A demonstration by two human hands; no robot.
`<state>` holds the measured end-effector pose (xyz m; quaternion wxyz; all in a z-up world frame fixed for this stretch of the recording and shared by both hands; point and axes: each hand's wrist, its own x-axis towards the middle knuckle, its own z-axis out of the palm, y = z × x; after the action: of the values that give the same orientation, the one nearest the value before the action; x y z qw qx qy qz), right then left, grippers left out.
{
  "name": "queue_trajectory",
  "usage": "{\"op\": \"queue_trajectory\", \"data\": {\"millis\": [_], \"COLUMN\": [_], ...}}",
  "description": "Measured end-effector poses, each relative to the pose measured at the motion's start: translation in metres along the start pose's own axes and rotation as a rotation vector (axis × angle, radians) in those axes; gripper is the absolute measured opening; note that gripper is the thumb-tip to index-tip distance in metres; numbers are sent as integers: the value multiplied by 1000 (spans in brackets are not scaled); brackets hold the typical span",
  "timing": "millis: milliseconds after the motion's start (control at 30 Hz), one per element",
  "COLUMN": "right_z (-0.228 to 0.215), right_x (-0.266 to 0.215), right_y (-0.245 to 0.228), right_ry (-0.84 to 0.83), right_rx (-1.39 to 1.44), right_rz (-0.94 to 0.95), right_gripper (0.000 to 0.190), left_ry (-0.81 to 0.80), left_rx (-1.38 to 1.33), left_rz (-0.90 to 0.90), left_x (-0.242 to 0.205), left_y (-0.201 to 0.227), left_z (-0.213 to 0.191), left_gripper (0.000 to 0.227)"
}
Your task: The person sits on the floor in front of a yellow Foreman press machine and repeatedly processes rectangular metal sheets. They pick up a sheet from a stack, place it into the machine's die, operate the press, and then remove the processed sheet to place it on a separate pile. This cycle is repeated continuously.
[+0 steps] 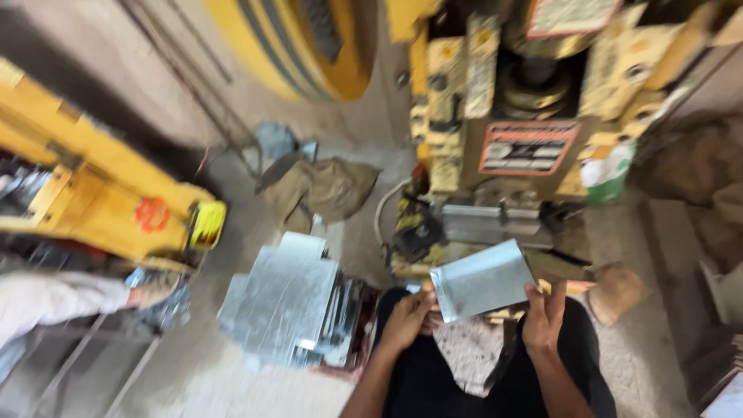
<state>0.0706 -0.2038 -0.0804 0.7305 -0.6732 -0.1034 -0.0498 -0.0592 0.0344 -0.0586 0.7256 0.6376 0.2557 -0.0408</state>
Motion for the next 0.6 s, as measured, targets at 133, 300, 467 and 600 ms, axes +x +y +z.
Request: {"op": "queue_trajectory", "data": {"millis": [133, 300, 467, 600], "right_z": [45, 86, 108, 114], "right_x": [-14, -43, -44, -44], "right_y": [-61, -146, -146, -125], "right_ry": [-352, -853, -986, -946], "right_rx": [-83, 74, 39, 24], "right_rz": [49, -335, -106, -21], "right_gripper": [66, 69, 49, 37], "left_ry": [185, 398, 403, 384], "left_rx": [49, -363, -631, -381], "left_rz": [151, 371, 512, 586], "left_x": [-7, -69, -167, -154], "left_y": [7, -8, 4, 33], "left_z": [-27, -92, -191, -216], "left_gripper": [29, 38, 55, 70]}}
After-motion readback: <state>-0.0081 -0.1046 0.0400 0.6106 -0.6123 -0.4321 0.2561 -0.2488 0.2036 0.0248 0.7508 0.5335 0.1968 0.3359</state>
